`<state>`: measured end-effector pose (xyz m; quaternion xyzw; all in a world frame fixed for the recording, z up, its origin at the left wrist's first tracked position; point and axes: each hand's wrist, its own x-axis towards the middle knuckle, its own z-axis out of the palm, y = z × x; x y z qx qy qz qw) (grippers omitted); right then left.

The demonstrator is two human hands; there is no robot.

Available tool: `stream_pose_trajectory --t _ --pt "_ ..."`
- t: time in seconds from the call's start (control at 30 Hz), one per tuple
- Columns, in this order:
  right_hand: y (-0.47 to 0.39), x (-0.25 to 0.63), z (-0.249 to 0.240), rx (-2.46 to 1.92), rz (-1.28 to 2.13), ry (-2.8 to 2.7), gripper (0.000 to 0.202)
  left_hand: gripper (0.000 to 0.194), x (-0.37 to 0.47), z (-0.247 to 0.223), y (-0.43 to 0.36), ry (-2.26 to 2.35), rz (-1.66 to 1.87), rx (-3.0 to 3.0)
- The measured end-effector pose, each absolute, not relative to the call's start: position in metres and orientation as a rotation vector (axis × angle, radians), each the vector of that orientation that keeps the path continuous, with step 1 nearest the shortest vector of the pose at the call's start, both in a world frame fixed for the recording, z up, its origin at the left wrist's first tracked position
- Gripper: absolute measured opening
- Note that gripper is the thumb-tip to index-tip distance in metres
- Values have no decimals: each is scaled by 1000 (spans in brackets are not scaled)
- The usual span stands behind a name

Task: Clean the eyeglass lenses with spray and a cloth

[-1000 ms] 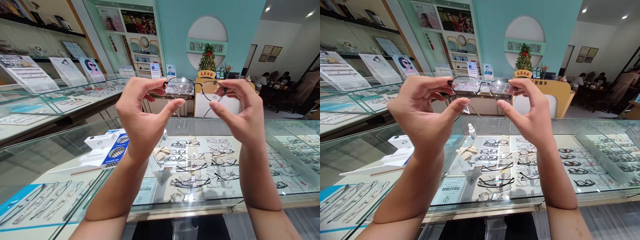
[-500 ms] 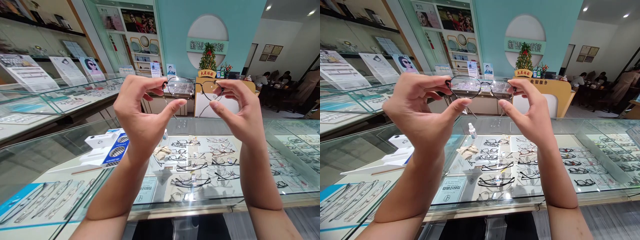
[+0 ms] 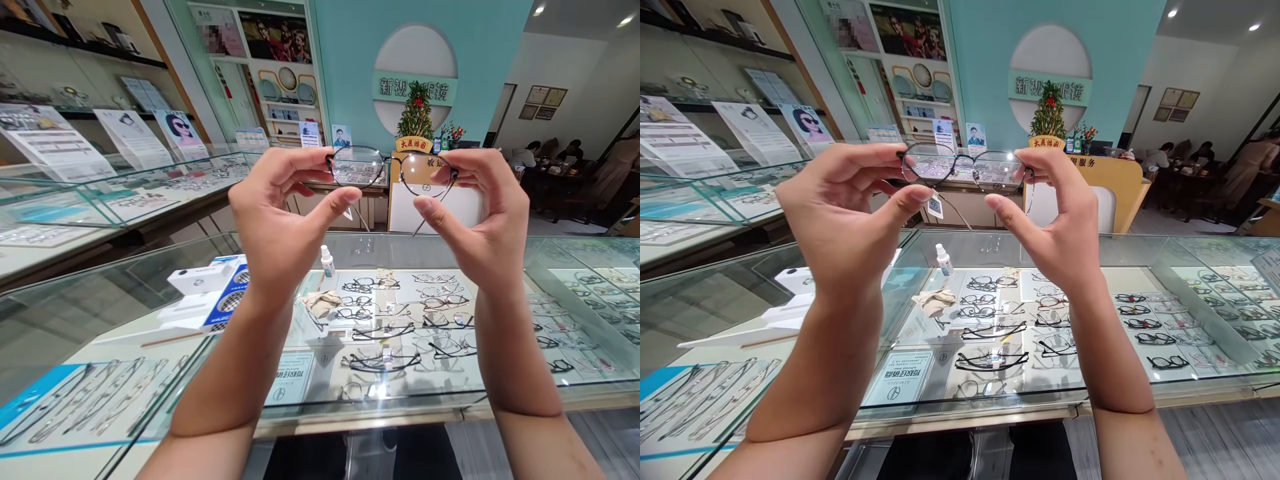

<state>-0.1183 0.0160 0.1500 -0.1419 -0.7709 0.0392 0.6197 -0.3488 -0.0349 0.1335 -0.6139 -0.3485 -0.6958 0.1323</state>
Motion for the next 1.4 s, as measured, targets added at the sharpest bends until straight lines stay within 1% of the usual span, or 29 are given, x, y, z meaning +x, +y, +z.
stream_pose_trajectory --t 0.13,0.37,0.57,0.77,0.9,1.03,1.2,1.4 --pt "17 -118 149 -360 70 -1775 36 45 -349 133 -33 -1022 -2016 -1778" --pt "14 -118 150 -394 34 -1793 38 53 -357 131 -27 -1024 -1955 -1809" --pt "5 -121 149 -418 -121 -1771 36 65 -357 128 -13 -1078 -1996 -1816" --pt "3 -123 149 -448 -233 -1762 39 78 -364 120 6 -1032 -1949 -1910" --pt "4 -125 148 -458 -253 -1750 39 73 -363 117 11 -970 -1979 -1795" --pt "7 -125 146 -467 -211 -1732 41 68 -355 117 4 -896 -1914 -1591" --pt "15 -124 144 -470 -105 -1760 41 69 -344 118 -14 -948 -1846 -1398" --pt "20 -124 142 -472 -44 -1767 43 70 -341 120 -19 -1005 -1899 -1454"
